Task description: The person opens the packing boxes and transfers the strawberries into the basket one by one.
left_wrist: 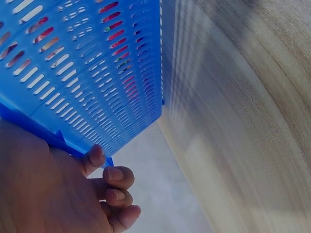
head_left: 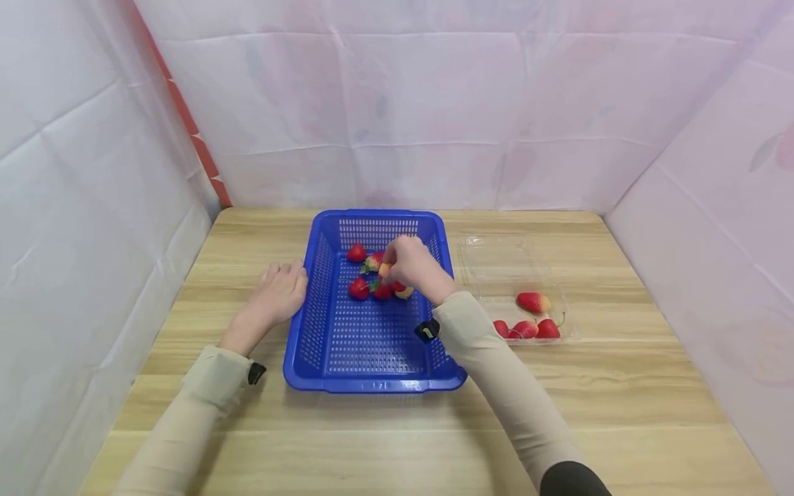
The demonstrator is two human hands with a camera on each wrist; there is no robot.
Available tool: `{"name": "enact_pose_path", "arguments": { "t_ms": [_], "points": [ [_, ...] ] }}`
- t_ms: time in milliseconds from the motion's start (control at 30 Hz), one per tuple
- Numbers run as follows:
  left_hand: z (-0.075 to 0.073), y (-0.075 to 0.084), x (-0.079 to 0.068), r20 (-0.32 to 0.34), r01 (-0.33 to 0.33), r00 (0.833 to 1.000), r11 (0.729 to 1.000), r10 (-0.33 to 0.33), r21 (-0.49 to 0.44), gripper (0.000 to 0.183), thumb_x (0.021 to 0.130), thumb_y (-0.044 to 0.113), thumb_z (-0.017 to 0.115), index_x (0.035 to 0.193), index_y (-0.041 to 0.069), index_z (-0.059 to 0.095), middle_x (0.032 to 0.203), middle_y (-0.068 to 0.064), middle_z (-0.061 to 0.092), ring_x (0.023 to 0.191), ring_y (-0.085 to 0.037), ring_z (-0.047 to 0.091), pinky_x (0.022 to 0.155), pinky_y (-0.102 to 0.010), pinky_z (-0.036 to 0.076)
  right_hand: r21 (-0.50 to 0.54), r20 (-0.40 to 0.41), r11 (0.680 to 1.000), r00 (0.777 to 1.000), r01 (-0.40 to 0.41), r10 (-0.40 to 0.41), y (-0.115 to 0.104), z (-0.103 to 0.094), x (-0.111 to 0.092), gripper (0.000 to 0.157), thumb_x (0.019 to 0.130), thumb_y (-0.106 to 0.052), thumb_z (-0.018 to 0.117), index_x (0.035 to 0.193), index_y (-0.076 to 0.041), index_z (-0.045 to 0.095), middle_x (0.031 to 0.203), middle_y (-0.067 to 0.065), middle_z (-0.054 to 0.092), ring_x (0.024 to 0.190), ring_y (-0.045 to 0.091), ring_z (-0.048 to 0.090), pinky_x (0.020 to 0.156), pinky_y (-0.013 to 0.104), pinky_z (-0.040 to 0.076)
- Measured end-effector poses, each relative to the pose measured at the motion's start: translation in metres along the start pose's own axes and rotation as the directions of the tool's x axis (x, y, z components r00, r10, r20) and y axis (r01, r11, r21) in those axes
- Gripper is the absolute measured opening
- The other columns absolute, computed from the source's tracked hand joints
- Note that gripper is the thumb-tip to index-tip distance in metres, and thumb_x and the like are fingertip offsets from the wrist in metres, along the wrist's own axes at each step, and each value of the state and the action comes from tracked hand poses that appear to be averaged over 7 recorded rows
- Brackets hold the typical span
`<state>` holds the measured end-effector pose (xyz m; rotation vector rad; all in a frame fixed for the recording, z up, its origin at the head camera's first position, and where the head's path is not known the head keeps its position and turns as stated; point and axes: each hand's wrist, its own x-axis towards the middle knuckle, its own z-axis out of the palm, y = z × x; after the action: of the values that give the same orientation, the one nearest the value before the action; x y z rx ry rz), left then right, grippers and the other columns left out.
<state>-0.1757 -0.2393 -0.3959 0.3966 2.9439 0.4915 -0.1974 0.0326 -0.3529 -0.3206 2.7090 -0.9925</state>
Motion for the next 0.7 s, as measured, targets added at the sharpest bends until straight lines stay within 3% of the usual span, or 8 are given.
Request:
{"name": "enact_pose_path", "arguments": {
  "t_ms": [133, 367, 567, 700],
  "points": [
    [0.000, 0.000, 0.000, 0.005, 0.000, 1.000, 1.000, 0.000, -0.001, 0.037, 0.107, 0.032, 0.015, 0.109, 0.009, 0.043, 0.102, -0.017, 0.053, 0.098, -0.036, 0.039, 0.087, -0.049, 0.030, 0.026, 0.047, 0.999, 0.999, 0.019, -0.020, 0.004, 0.015, 0.005, 0.028, 0.072, -0.002, 0.086, 0.095, -0.001, 0.072, 0.093, 0.009, 0.068, 0.079, 0.023, 0.061, 0.064, 0.030, 0.054],
    [0.000, -0.002, 0.000, 0.003, -0.009, 1.000, 1.000, 0.009, -0.006, 0.036, 0.107, 0.030, 0.015, 0.109, 0.008, 0.043, 0.104, -0.018, 0.054, 0.098, -0.037, 0.039, 0.089, -0.051, 0.029, -0.021, 0.095, 0.993, 0.989, 0.115, -0.112, 0.009, 0.037, 0.011, 0.032, 0.067, -0.009, 0.091, 0.094, -0.003, 0.074, 0.091, 0.007, 0.069, 0.081, 0.021, 0.060, 0.071, 0.029, 0.052],
    [-0.002, -0.002, 0.001, 0.002, -0.009, 1.000, 1.000, 0.009, -0.007, 0.037, 0.107, 0.031, 0.014, 0.108, 0.008, 0.043, 0.102, -0.017, 0.053, 0.096, -0.036, 0.039, 0.088, -0.049, 0.028, -0.031, 0.160, 0.982, 0.971, 0.185, -0.178, 0.006, 0.054, 0.016, 0.033, 0.069, -0.010, 0.091, 0.097, -0.003, 0.074, 0.090, 0.005, 0.069, 0.081, 0.020, 0.061, 0.072, 0.028, 0.054],
    [-0.003, -0.001, 0.000, 0.009, -0.007, 1.000, 1.000, 0.007, -0.010, 0.036, 0.107, 0.030, 0.015, 0.107, 0.008, 0.043, 0.099, -0.017, 0.052, 0.095, -0.036, 0.038, 0.087, -0.049, 0.028, -0.099, 0.195, 0.962, 0.953, 0.256, -0.233, 0.007, 0.068, 0.018, 0.030, 0.069, -0.010, 0.091, 0.094, -0.004, 0.074, 0.086, 0.004, 0.069, 0.077, 0.018, 0.061, 0.072, 0.027, 0.054]
  ]
}}
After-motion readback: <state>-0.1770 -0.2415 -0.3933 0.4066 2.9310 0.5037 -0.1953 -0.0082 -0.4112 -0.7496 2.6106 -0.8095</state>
